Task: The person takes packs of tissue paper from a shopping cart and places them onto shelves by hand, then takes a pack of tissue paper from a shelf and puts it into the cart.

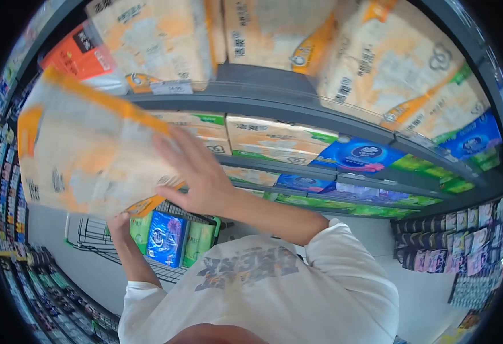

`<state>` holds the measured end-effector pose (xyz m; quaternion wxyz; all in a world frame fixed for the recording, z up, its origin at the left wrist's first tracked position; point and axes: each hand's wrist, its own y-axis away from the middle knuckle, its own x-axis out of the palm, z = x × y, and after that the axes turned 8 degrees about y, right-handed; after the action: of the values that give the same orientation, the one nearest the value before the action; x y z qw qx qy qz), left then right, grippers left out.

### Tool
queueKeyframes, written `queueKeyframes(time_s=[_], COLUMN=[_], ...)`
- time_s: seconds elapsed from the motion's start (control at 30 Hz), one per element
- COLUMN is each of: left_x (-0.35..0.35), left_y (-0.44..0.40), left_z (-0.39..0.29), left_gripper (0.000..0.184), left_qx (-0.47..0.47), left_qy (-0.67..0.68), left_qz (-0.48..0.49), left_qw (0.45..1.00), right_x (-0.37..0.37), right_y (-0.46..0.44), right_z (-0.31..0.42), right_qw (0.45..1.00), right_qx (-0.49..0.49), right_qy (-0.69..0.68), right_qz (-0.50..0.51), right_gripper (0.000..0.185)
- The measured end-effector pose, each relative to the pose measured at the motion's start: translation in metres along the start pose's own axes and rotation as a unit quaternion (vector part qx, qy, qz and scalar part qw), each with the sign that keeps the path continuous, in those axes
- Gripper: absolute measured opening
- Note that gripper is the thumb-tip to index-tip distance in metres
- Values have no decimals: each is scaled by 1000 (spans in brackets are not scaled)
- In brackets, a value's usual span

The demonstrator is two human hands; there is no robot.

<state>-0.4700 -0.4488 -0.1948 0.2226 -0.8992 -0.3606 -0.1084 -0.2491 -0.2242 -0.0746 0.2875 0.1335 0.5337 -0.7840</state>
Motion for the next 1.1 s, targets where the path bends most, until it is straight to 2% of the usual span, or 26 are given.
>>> queueKeyframes(time_s=[0.13, 0.2, 0.3, 0.33, 0.37, 0.4, 0.43, 0.47, 0.53, 0.57, 0.63, 0.67, 0.7, 0.73, 0.8, 0.83, 0.87, 0.93, 1.1], left_x=[113, 152, 193, 206, 218, 230, 243, 245, 248, 255, 267, 288, 310, 306, 318, 319, 320, 321, 319], left_y=[-45, -64, -83, -91, -97, -102, -106, -117, -140, -149, -157, -145, -133, -139, -134, -135, -137, -140, -153], left_z=[-41, -48, -49, -50, -53, -58, -66, -58, -42, -40, -37, -51, -66, -59, -64, -61, -58, -51, -43], left_gripper=[66, 61, 56, 54, 52, 52, 53, 47, 34, 27, 14, 12, 10, 20, 25, 34, 34, 38, 42], left_qx=[26, 49, 68, 126, 184, 185, 223, 258, 328, 380, 475, 389, 304, 277, 209, 153, 153, 136, 139], left_qy=[-65, -93, -150, -177, -204, -205, -289, -317, -371, -405, -467, -350, -211, -191, -191, -175, -175, -139, -151], left_qz=[83, 116, 138, 131, 124, 125, 129, 131, 126, 133, 143, 176, 184, 220, 214, 208, 208, 192, 172], left_qw=[994, 988, 977, 967, 954, 953, 922, 903, 860, 821, 733, 834, 911, 916, 935, 950, 950, 962, 964], right_x=[-57, -79, -112, -122, -130, -141, -153, -163, -166, -169, -175, -179, -183, -186, -182, -184, -186, -188, -182], right_y=[2, 9, 13, 11, 11, 8, 1, -3, 8, 15, 12, 1, -11, -14, -15, -13, -12, -12, -19], right_z=[-20, -32, -40, -42, -49, -53, -55, -60, -93, -112, -115, -99, -84, -84, -79, -87, -93, -100, -104], right_qw=[993, 986, 980, 975, 971, 970, 968, 964, 971, 950, 902, 932, 945, 940, 959, 964, 964, 958, 960], right_qx=[-10, 41, 46, 32, 34, 33, 8, -17, 37, -31, -76, -42, -22, -55, 33, 35, 36, 27, 55], right_qy=[65, 11, 8, 10, 32, 32, 77, 123, 63, 248, 389, 281, 164, 175, 57, 106, 106, 190, 161], right_qz=[-93, -161, -194, -218, -235, -237, -237, -237, -229, -188, -171, -224, -284, -288, -276, -241, -241, -214, -224], right_gripper=[95, 99, 100, 101, 90, 90, 81, 73, 58, 56, 51, 49, 47, 48, 40, 65, 65, 73, 72])
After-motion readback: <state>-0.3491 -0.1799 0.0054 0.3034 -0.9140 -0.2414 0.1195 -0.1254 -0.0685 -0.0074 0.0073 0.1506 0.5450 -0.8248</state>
